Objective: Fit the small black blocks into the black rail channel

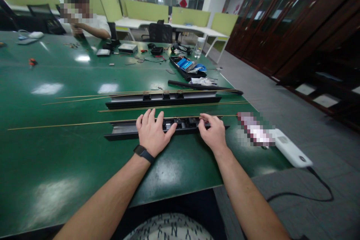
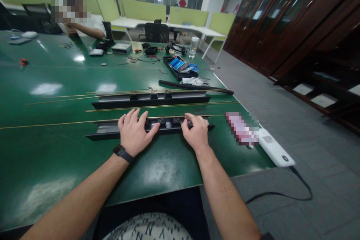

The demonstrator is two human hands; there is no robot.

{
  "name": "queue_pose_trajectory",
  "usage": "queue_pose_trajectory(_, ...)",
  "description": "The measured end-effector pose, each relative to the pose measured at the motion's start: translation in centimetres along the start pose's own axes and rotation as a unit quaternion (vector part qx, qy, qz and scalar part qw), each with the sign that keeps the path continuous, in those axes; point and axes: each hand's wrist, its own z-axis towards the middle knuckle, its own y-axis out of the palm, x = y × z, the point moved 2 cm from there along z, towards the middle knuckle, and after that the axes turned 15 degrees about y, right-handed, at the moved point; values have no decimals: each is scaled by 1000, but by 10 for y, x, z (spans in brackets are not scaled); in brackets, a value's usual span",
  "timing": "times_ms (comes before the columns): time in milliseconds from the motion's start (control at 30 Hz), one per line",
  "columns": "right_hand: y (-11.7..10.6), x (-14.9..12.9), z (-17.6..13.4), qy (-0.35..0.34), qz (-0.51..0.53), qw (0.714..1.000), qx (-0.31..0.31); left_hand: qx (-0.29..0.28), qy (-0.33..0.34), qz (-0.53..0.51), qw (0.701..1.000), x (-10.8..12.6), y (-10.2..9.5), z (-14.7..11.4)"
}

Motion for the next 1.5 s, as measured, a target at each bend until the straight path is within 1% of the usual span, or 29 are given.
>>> queue_pose_trajectory(300,2,1,1,1,2,1000,4,11,5,0,1000,-2,2,0)
queue_pose_trajectory(500,2,1,1,2,1,1000,5,8,3,-15,1000,-2,2,0)
queue_pose_trajectory(800,4,2,2,14,1,1000,3,14,16,5,1000,-4,4,0)
queue_pose_trajectory(967,6,3,2,10,5,1000,3,24,18,13,999,-4,6,0)
queue_pose_trajectory(1167,7,5,2,11,14,1000,-1,14,24,27,999,-5,6,0)
queue_pose_trajectory(1500,6,5,2,7,8,1000,-3,11,17,23,1000,-4,6,0)
